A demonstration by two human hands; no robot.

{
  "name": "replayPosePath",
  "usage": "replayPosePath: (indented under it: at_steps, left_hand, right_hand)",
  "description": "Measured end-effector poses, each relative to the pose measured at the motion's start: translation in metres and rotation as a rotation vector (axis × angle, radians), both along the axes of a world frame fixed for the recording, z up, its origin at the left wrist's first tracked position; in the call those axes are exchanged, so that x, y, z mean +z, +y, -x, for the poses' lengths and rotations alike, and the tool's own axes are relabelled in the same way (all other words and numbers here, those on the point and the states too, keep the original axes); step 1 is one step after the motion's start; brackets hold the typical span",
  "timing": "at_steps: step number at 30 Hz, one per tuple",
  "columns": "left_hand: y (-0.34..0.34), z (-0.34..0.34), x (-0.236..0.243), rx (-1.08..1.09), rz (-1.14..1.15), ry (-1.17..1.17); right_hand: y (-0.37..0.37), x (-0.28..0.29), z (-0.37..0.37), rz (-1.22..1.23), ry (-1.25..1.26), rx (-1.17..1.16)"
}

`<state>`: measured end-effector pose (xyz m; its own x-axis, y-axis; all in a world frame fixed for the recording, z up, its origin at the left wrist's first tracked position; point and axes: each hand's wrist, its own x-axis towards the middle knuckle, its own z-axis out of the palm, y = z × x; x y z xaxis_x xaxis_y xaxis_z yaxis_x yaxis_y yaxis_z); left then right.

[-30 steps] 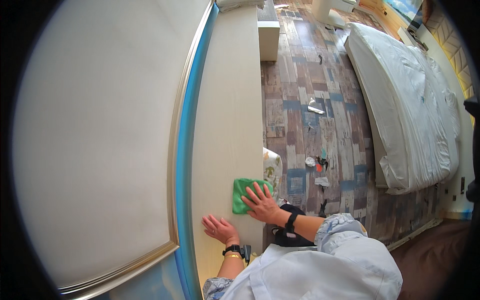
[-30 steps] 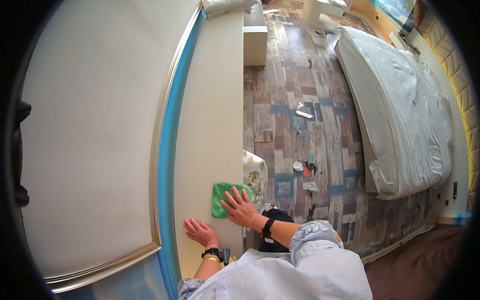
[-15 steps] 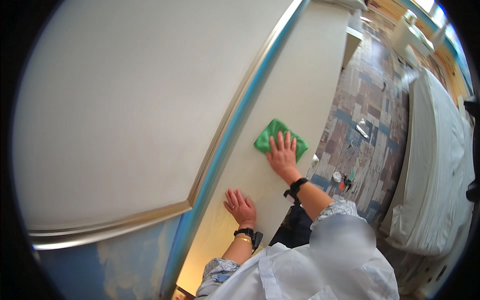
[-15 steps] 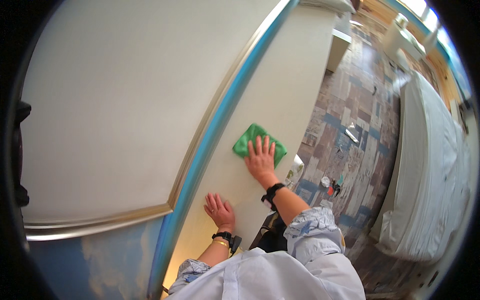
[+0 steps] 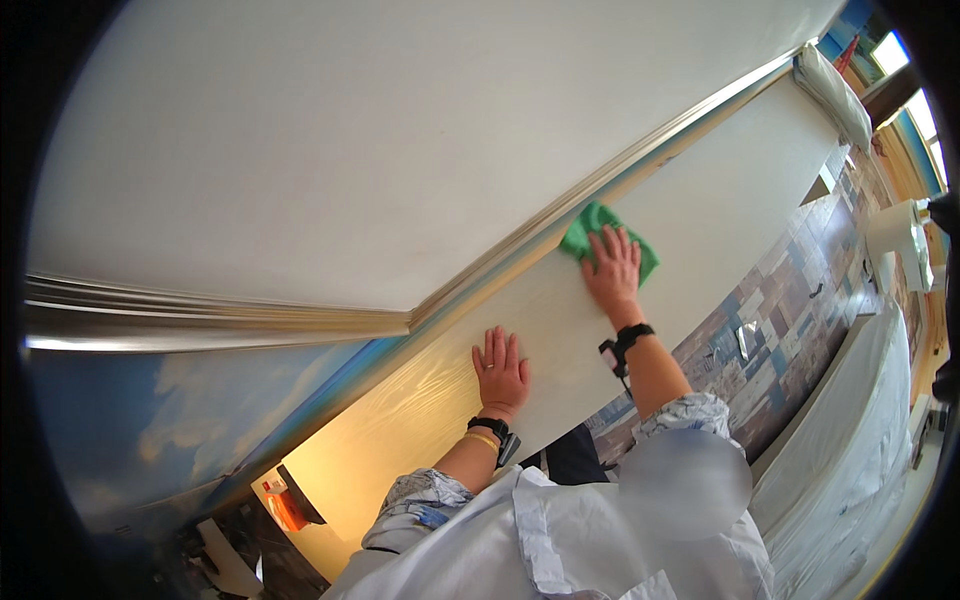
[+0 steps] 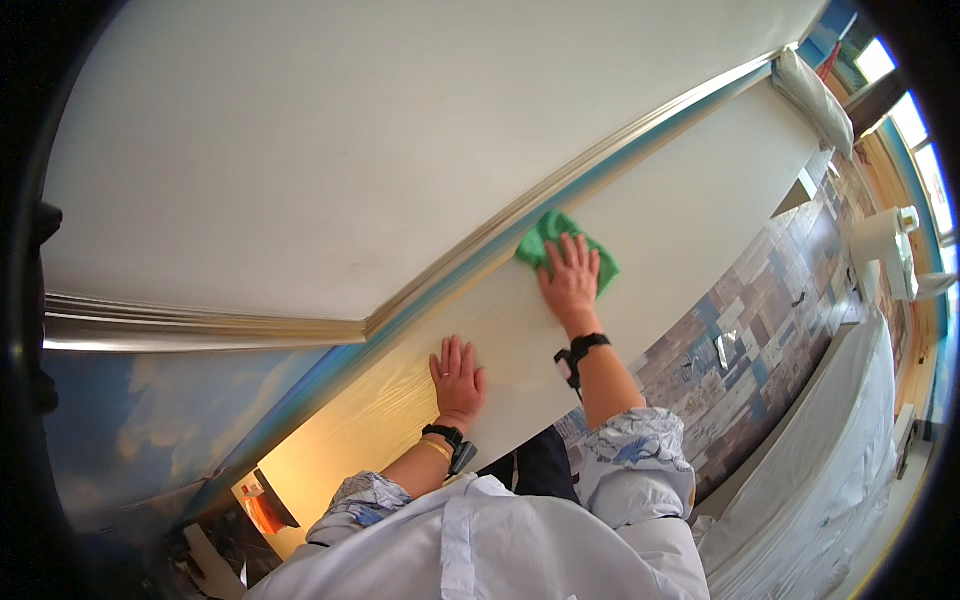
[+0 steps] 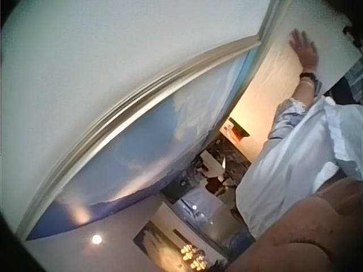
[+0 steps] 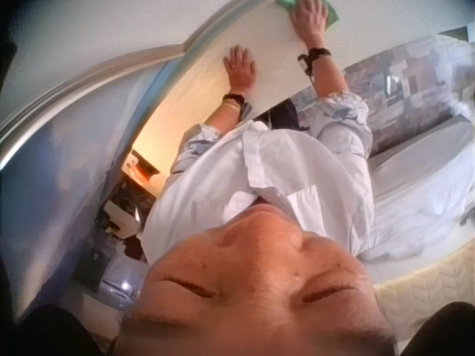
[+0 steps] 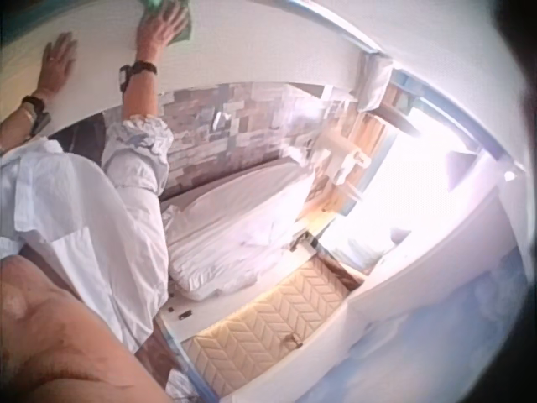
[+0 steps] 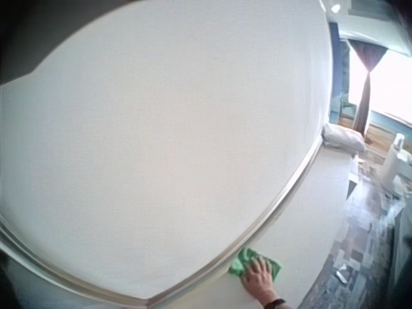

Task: The person wipes a light-colored countertop and adjacent wall surfaces using a green cloth. They move items such as a cutting board, a kettle, and a small black device aside to reach the areas underneath, then wipe the top and side panels of the counter and the wall above.

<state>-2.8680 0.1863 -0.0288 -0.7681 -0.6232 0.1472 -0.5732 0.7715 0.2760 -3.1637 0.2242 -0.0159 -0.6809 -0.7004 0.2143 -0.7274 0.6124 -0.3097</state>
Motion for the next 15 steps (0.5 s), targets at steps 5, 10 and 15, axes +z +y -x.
replayPosePath:
  at_steps: [5,10,15]
  left_hand:
    - [0.001,0.001,0.006,0.002,-0.021,-0.008]
    - [0.001,0.002,0.008,0.013,-0.072,-0.065]
    - [0.001,0.001,0.006,-0.014,0.005,-0.050]
  right_hand:
    - [-0.044,-0.003,-0.002,-0.119,0.048,-0.096]
    - [-0.086,0.000,-0.108,0.024,-0.039,0.536]
    - [-0.105,-0.008,-0.115,-0.035,-0.129,0.632]
